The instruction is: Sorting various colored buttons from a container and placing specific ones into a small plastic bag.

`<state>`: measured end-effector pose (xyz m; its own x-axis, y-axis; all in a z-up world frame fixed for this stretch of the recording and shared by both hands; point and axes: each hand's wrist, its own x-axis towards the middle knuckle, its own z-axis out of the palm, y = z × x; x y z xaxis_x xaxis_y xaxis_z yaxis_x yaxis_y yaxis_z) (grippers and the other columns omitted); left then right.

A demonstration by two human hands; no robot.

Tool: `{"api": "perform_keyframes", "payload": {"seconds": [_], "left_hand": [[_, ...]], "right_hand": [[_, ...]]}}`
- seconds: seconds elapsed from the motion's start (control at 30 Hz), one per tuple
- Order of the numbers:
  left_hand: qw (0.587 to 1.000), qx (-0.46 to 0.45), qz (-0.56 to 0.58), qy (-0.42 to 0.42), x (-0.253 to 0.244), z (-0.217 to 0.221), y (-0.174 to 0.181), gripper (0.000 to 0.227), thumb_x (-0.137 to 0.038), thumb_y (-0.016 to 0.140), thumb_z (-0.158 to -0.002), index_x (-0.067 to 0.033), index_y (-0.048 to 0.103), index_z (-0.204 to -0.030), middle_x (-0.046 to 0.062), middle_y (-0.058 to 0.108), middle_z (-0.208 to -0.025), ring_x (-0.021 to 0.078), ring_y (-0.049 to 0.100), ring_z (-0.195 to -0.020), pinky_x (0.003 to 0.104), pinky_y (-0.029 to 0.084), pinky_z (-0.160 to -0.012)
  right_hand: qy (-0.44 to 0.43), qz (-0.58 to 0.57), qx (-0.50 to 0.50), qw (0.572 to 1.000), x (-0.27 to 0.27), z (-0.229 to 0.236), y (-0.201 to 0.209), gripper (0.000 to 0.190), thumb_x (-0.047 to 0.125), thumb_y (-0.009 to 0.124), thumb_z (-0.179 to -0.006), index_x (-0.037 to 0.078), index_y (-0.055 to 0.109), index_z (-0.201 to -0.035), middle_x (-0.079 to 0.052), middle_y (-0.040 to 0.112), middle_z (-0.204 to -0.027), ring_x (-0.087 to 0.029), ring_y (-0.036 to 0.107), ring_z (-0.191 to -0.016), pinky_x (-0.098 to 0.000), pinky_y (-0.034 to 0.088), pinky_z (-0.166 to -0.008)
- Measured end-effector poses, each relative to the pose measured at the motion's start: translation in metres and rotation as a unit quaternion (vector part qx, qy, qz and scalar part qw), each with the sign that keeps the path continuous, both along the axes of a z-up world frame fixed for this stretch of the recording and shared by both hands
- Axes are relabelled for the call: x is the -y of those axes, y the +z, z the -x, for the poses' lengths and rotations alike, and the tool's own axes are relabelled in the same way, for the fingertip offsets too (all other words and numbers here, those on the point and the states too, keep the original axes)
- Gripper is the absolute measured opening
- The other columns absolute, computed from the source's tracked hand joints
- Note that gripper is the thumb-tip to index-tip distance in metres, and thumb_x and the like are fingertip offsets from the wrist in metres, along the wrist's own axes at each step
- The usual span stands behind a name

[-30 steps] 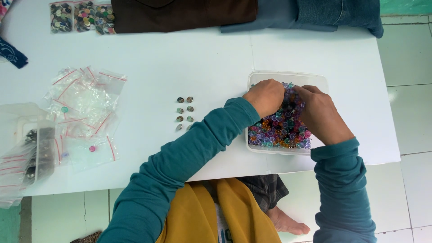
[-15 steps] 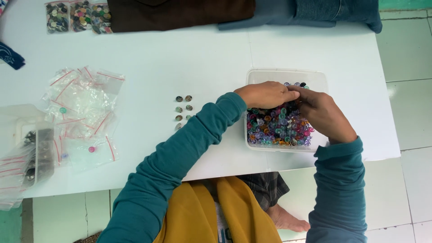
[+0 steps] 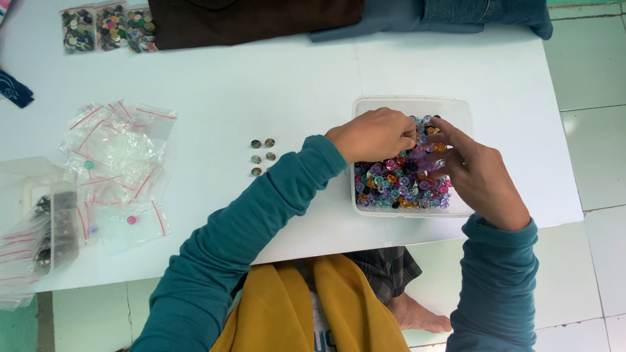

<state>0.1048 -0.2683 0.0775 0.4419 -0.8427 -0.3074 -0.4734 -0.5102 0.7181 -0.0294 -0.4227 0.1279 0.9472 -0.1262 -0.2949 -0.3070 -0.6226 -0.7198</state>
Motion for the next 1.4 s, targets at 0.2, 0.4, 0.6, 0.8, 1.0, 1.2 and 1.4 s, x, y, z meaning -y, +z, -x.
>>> {"api": "perform_keyframes", "payload": {"seconds": [0.2,0.4,0.6,0.8,1.0,1.2,1.4], "left_hand": [[0.997,0.073,0.013,-0.035,-0.002,0.010,-0.016,0.037,0.005,0.058,-0.087,-0.0157,0.074,-0.112,0.010,0.072,-0.116,0.0300,0.069,-0.095,0.044,0.055,-0.070],[0.980,0.177,-0.054,-0.072,-0.009,0.021,-0.009,0.024,-0.002,0.071,-0.083,-0.0254,0.072,-0.078,-0.007,0.073,-0.085,0.0224,0.069,-0.084,0.054,0.039,-0.091],[0.977,0.199,-0.002,-0.072,-0.019,0.033,-0.042,0.023,0.001,0.071,-0.080,-0.0192,0.067,-0.070,0.003,0.063,-0.061,0.0299,0.061,-0.064,0.047,0.033,-0.082],[0.977,0.202,0.023,-0.071,-0.021,0.034,-0.051,0.028,0.005,0.070,-0.079,-0.0190,0.065,-0.066,0.003,0.062,-0.058,0.0277,0.059,-0.059,0.044,0.030,-0.080],[0.982,0.163,0.051,-0.084,-0.025,0.028,-0.023,0.027,0.010,0.067,-0.082,-0.0151,0.073,-0.090,0.006,0.068,-0.071,0.0311,0.065,-0.069,0.046,0.037,-0.082],[0.986,0.103,0.120,-0.047,-0.040,0.025,0.005,0.036,0.016,0.061,-0.081,-0.0082,0.064,-0.108,0.009,0.065,-0.082,0.0352,0.067,-0.075,0.052,0.047,-0.082],[0.978,0.096,0.183,-0.032,-0.053,0.028,0.016,0.021,0.015,0.064,-0.080,-0.0007,0.067,-0.095,0.017,0.064,-0.088,0.0358,0.070,-0.079,0.049,0.056,-0.073]], "right_hand": [[0.074,0.142,0.057,0.986,0.011,0.019,-0.014,0.043,-0.002,0.050,-0.096,0.009,0.067,-0.134,-0.012,0.070,-0.130,-0.030,0.072,-0.092,-0.0425,0.054,-0.081],[0.113,0.180,0.022,0.977,0.005,0.027,-0.048,0.034,0.024,0.071,-0.092,0.008,0.073,-0.122,-0.011,0.070,-0.103,-0.029,0.070,-0.081,-0.0411,0.054,-0.074],[0.104,0.115,0.053,0.986,-0.019,0.013,-0.032,0.026,-0.005,0.072,-0.091,-0.001,0.078,-0.116,-0.026,0.074,-0.101,-0.037,0.075,-0.087,-0.0404,0.063,-0.070],[0.074,-0.006,0.056,0.996,-0.012,0.014,-0.026,0.026,-0.006,0.068,-0.092,-0.003,0.078,-0.116,-0.028,0.075,-0.099,-0.039,0.075,-0.088,-0.0432,0.061,-0.073],[0.045,-0.062,0.042,0.996,-0.013,0.017,-0.017,0.026,-0.006,0.065,-0.092,-0.006,0.076,-0.116,-0.030,0.074,-0.096,-0.041,0.075,-0.088,-0.0470,0.061,-0.077],[0.020,-0.074,0.048,0.996,-0.005,0.021,-0.027,0.025,-0.005,0.066,-0.095,-0.006,0.075,-0.118,-0.029,0.074,-0.097,-0.038,0.073,-0.085,-0.0444,0.060,-0.077],[0.011,-0.087,0.077,0.993,-0.009,0.024,-0.028,0.023,-0.002,0.065,-0.096,-0.008,0.074,-0.116,-0.027,0.072,-0.086,-0.030,0.069,-0.078,-0.0397,0.058,-0.070]]}}
